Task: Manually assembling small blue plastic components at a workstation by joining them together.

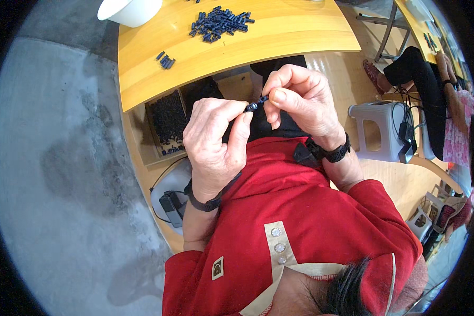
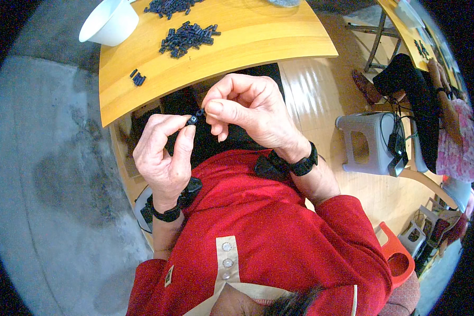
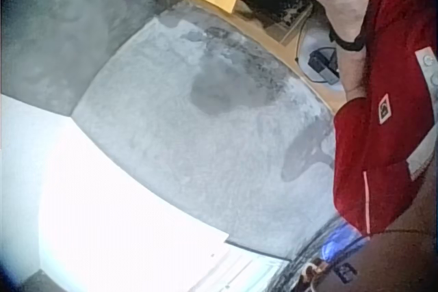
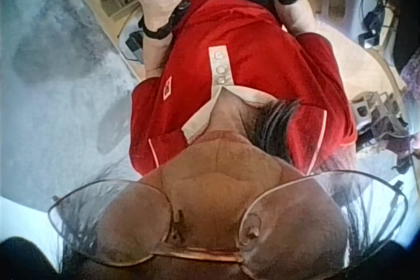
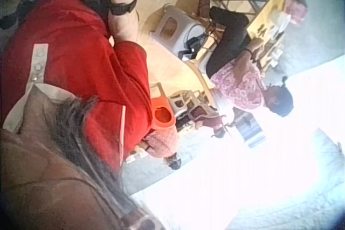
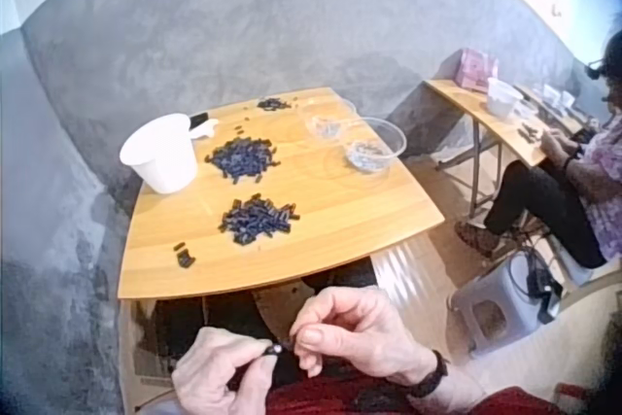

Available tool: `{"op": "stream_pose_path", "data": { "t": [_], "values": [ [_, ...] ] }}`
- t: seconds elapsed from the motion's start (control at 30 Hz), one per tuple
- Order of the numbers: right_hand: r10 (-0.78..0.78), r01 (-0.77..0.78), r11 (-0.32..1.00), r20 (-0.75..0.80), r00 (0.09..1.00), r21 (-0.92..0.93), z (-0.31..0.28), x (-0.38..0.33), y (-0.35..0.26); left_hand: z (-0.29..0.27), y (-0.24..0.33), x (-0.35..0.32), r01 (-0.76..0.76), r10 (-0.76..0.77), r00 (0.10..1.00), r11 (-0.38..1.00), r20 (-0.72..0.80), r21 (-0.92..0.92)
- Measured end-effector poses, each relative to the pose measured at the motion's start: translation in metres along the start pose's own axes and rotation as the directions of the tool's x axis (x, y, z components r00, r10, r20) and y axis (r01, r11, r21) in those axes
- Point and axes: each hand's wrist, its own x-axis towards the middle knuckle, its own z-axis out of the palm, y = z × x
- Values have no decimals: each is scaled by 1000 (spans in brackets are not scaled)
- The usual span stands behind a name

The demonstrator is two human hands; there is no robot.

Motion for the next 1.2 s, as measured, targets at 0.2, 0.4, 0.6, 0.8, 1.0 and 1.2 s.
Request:
{"op": "stream_pose_path", "data": {
  "t": [0.2, 0.4, 0.6, 0.8, 1.0, 1.2],
  "values": [
    [-50, 49, 994, -5, 999, -93, 3, -2, -2, -1, -1, 1, -11, 11, 1000, 1000, 27, 7],
    [-26, 28, 985, 11, 1000, -173, 1, -3, -5, -3, 0, 3, -28, 26, 998, 999, 54, 34],
    [-74, 107, 919, 101, 992, -380, -2, 1, -14, -6, 0, 7, -54, 45, 994, 995, 103, 83],
    [-135, 286, 774, 294, 946, -565, -6, 13, -27, -7, -3, 12, -135, 121, 983, 986, 139, 96],
    [-94, 181, 897, 225, 970, -404, -6, 14, -7, -6, 0, 9, -50, 39, 987, 996, 159, 67],
    [95, -103, 994, 157, 983, 47, -17, 14, 24, -6, 1, 5, -45, 25, 990, 988, 137, 146]
  ]
}}
